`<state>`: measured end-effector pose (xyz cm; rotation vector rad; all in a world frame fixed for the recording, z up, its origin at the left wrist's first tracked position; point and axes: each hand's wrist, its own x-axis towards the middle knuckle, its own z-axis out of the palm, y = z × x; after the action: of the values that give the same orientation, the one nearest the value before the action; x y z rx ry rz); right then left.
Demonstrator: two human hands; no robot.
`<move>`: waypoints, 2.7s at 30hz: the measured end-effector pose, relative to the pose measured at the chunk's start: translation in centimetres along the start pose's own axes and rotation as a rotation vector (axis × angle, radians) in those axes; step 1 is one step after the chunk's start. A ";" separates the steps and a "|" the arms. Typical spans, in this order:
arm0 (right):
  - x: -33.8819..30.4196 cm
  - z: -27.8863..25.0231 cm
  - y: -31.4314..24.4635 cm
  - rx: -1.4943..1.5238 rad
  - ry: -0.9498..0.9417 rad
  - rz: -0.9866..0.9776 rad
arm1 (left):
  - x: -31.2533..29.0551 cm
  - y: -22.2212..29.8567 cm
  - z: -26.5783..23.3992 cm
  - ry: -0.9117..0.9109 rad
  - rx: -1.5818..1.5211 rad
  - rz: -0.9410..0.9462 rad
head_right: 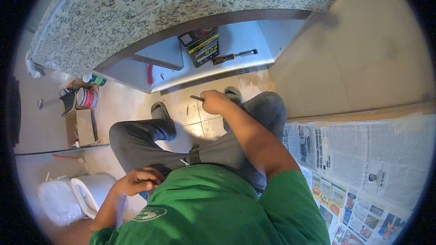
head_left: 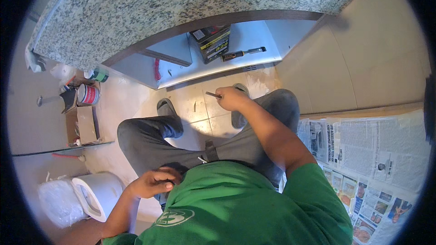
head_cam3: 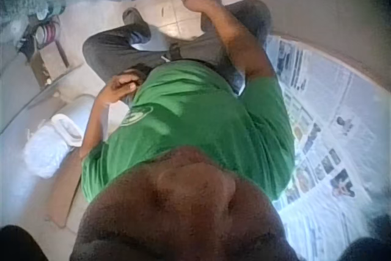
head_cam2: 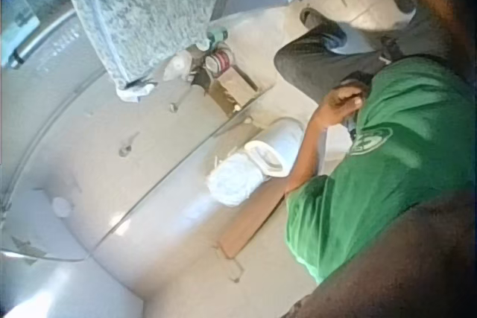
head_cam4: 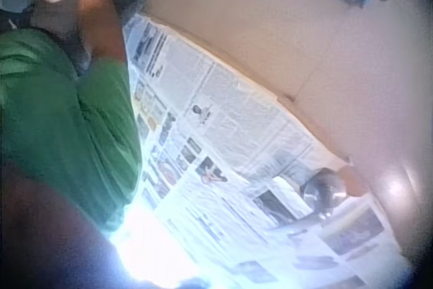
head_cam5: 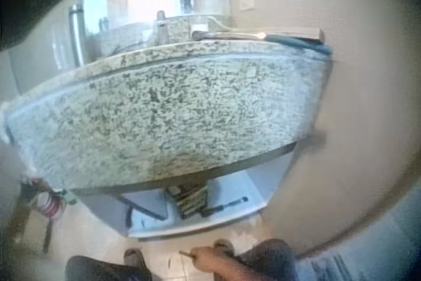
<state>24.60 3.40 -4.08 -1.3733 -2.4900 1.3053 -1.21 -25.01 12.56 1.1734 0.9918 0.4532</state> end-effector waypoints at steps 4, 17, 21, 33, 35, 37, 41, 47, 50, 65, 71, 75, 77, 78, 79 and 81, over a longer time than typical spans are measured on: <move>0.1 -0.1 0.3 0.013 -0.006 -0.024 | -2.0 0.9 -1.4 -0.294 -0.208 -0.507; 0.4 -0.3 0.0 -0.073 -0.064 -0.017 | -1.0 3.8 -2.3 -0.176 0.024 -0.411; 0.3 -0.7 0.1 -0.079 -0.068 -0.012 | 2.1 5.7 -3.5 0.263 0.219 -0.369; 0.6 -0.7 0.9 -0.069 -0.045 0.045 | 10.7 16.6 1.1 0.204 0.245 0.312; 0.8 -0.6 1.3 -0.090 -0.052 0.052 | 11.9 18.3 1.2 0.066 0.181 0.545; 1.2 -0.4 1.4 -0.103 -0.048 0.049 | 13.0 20.0 2.1 0.018 0.181 0.727; -0.1 -2.0 0.3 -0.027 -0.086 0.081 | 14.5 24.5 4.2 -0.032 0.384 0.925; 1.7 0.0 5.0 -0.042 0.023 0.024 | 15.1 26.0 6.4 -0.118 0.381 1.067; 0.5 -0.6 2.1 -0.153 -0.007 0.038 | 13.4 25.5 5.2 -0.085 0.256 1.084; -0.1 -2.0 0.0 0.131 -0.012 0.073 | 14.7 0.4 -9.1 0.838 -0.185 0.276; 1.6 -0.1 2.6 0.051 0.020 0.053 | 15.6 2.9 -13.2 0.979 -0.541 0.363; 1.6 0.0 2.5 0.076 0.007 0.069 | 15.7 4.0 -16.4 1.036 -0.824 0.569; 1.9 0.4 3.0 0.098 -0.007 0.090 | 16.4 4.5 -17.5 0.995 -0.931 0.595; 2.0 0.3 3.4 0.099 -0.013 0.094 | 16.8 4.7 -17.9 0.972 -0.984 0.607; 2.1 0.3 3.5 0.103 -0.021 0.099 | 17.0 4.9 -18.2 0.947 -1.040 0.632; 2.1 0.3 3.6 0.093 -0.018 0.085 | 17.4 5.2 -18.5 0.892 -1.152 0.679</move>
<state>25.73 5.66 -7.41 -1.4682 -2.3735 1.4357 -6.53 0.17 9.34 0.1439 0.7733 1.9033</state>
